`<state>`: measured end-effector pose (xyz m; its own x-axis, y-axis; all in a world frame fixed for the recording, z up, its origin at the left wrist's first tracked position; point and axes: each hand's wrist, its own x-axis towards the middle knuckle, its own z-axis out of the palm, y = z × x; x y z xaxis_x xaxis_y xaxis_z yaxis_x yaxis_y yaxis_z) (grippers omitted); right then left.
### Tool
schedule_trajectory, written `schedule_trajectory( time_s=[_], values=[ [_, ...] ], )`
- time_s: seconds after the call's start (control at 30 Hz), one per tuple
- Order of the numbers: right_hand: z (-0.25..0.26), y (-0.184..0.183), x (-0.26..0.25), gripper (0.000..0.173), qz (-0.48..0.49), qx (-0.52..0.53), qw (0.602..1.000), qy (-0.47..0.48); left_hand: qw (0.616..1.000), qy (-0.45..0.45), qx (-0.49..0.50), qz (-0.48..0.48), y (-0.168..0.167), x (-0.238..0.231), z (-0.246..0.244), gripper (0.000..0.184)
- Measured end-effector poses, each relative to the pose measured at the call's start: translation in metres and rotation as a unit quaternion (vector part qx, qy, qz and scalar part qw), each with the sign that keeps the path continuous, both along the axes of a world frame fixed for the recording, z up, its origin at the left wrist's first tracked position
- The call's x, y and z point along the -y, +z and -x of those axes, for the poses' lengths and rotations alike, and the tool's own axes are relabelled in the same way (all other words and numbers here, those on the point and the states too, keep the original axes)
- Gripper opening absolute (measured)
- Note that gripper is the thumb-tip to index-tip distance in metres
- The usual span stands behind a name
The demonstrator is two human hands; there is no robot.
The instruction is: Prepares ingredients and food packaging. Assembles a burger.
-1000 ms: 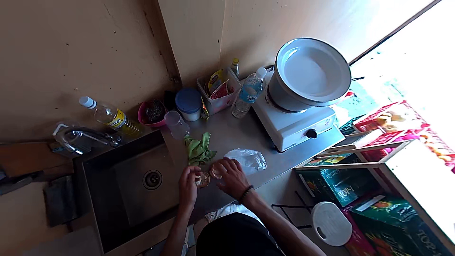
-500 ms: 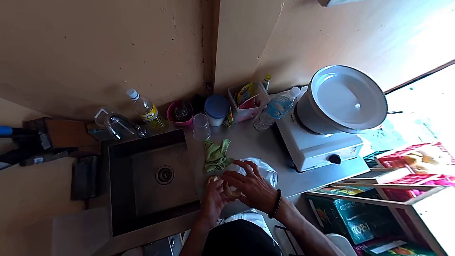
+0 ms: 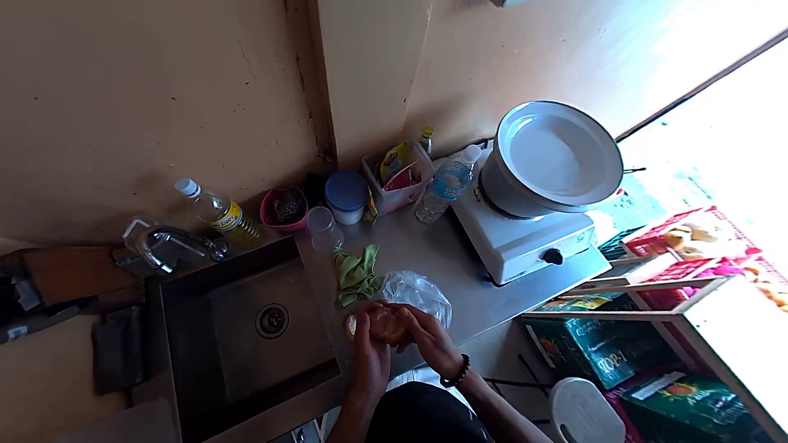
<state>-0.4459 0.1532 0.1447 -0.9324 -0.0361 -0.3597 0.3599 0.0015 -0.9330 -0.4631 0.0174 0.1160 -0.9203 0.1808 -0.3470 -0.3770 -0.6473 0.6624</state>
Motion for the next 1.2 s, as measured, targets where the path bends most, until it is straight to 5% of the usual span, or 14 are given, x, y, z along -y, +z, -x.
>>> schedule_trajectory(
  time_s=[0.1, 0.2, 0.33, 0.5, 1.2],
  values=[
    [0.001, -0.004, -0.002, 0.036, -0.117, -0.063, 0.991, 0.026, 0.992, -0.042, -0.04, 0.114, 0.004, 0.005, 0.0, 0.035],
    [-0.001, -0.006, 0.001, 0.039, -0.244, -0.112, 0.961, 0.059, 0.945, -0.098, -0.093, 0.297, 0.011, 0.008, 0.004, 0.028],
    [-0.004, -0.005, 0.018, 0.037, -0.208, -0.104, 0.972, 0.035, 0.894, 0.005, -0.19, 0.407, 0.0, -0.002, -0.002, 0.018],
    [-0.014, -0.014, 0.044, 0.031, -0.087, -0.107, 0.989, -0.055, 0.867, 0.131, -0.224, 0.426, -0.014, -0.008, -0.006, 0.021],
    [-0.015, -0.026, 0.051, 0.02, 0.162, -0.108, 0.974, -0.118, 0.887, 0.132, -0.237, 0.373, 0.0, -0.007, 0.001, 0.025]
  ],
)
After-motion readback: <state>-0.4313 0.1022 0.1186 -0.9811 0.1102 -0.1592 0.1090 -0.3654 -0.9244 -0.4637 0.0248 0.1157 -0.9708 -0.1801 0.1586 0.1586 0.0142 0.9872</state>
